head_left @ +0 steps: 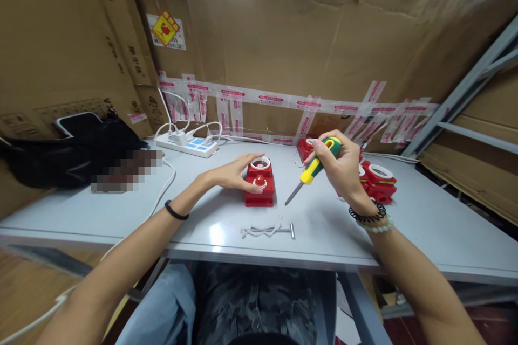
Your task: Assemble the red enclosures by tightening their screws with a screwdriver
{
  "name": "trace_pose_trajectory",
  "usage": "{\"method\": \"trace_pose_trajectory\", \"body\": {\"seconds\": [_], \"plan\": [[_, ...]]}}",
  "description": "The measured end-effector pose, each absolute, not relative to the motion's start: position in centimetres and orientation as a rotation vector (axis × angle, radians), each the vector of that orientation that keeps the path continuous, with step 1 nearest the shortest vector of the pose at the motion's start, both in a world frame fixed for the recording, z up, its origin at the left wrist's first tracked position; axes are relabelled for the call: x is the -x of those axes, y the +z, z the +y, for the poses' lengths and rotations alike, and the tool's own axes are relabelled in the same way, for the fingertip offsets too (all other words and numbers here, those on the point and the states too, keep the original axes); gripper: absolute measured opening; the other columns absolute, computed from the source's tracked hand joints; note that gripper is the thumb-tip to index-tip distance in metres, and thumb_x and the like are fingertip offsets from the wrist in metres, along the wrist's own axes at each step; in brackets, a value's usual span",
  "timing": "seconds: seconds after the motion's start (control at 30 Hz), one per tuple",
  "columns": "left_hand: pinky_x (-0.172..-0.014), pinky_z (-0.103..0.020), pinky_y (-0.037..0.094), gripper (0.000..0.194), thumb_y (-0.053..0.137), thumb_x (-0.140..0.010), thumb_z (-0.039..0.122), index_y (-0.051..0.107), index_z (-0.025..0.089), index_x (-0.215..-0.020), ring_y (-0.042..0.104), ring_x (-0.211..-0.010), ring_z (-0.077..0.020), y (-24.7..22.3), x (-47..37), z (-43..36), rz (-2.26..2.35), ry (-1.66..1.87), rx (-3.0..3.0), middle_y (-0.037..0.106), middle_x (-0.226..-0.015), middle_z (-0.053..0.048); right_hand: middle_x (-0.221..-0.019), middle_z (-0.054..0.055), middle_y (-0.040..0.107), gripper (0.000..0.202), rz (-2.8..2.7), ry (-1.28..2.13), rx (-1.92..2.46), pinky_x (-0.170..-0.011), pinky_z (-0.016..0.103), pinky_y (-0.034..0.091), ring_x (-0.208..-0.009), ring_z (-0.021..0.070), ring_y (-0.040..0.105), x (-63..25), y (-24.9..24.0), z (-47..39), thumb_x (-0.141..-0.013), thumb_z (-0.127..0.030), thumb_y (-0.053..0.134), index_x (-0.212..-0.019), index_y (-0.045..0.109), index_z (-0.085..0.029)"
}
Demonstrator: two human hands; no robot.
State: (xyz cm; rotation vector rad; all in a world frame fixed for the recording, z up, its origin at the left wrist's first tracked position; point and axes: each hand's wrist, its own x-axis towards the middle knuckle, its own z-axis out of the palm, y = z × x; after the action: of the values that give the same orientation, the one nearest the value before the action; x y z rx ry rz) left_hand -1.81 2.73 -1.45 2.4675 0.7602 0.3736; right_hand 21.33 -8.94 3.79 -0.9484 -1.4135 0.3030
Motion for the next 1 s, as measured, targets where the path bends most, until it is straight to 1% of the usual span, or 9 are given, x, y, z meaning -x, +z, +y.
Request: {"method": "trace_pose_trajectory", "body": {"seconds": [0.1,0.27,0.47,0.63,0.8,1.0], "plan": [[-0.111,-0.049,0.028,0.105,0.069,-0.064,0.063,0.018,0.025,-0.147,0.029,-0.136,-0.0334,-1.7,1.5,2.4,0.783,0.374,-2.487,0.03,-0.148,-0.012,-0.052,-0.006,0.057,0.024,-1.402,0.422,0.979,-0.045,0.024,0.053,-0.046,0.0142,0.064,-20.9,3.2,-8.6,-0.078,-0.039,0.066,-0.077,0.053,-0.02],[-0.106,-0.051,0.031,0.106,0.067,-0.061,0.068,0.021,0.022,-0.145,0.032,-0.131,-0.0364,-1.9,0.5,1.6,0.852,0.409,-2.553,0.036,-0.142,-0.014,-0.053,-0.004,0.058,0.027,-1.406,0.527,1.025,-0.044,0.023,0.052,-0.049,0.0164,0.066,-20.4,2.0,-8.0,-0.075,-0.04,0.069,-0.077,0.052,-0.019],[-0.103,-0.051,0.033,0.102,0.065,-0.061,0.069,0.025,0.022,-0.142,0.035,-0.127,-0.0365,-1.9,0.1,1.1,0.879,0.444,-2.581,0.039,-0.138,-0.015,-0.051,-0.004,0.058,0.029,-1.423,0.64,1.108,-0.04,0.024,0.051,-0.048,0.0181,0.065,-19.6,0.9,-8.0,-0.073,-0.04,0.07,-0.076,0.051,-0.019],[-0.103,-0.05,0.033,0.099,0.067,-0.061,0.067,0.028,0.022,-0.139,0.036,-0.126,-0.035,-2.0,0.0,1.3,0.861,0.473,-2.568,0.041,-0.135,-0.015,-0.051,-0.004,0.058,0.027,-1.468,0.604,1.134,-0.041,0.026,0.052,-0.047,0.0166,0.063,-19.1,0.5,-8.2,-0.074,-0.04,0.069,-0.075,0.052,-0.019],[-0.103,-0.051,0.034,0.097,0.069,-0.06,0.066,0.031,0.022,-0.137,0.037,-0.125,-0.0355,-2.2,0.0,1.5,0.832,0.509,-2.544,0.042,-0.132,-0.014,-0.052,-0.004,0.059,0.026,-1.495,0.572,1.15,-0.039,0.025,0.05,-0.047,0.0162,0.062,-19.2,0.3,-8.3,-0.074,-0.04,0.068,-0.077,0.052,-0.02],[-0.104,-0.051,0.034,0.097,0.07,-0.06,0.064,0.031,0.02,-0.137,0.037,-0.126,-0.0355,-2.1,0.1,1.3,0.828,0.52,-2.523,0.042,-0.133,-0.015,-0.055,-0.004,0.059,0.021,-1.544,0.479,1.16,-0.046,0.025,0.052,-0.052,0.0156,0.064,-19.2,-0.1,-8.2,-0.079,-0.038,0.063,-0.078,0.052,-0.02]]}}
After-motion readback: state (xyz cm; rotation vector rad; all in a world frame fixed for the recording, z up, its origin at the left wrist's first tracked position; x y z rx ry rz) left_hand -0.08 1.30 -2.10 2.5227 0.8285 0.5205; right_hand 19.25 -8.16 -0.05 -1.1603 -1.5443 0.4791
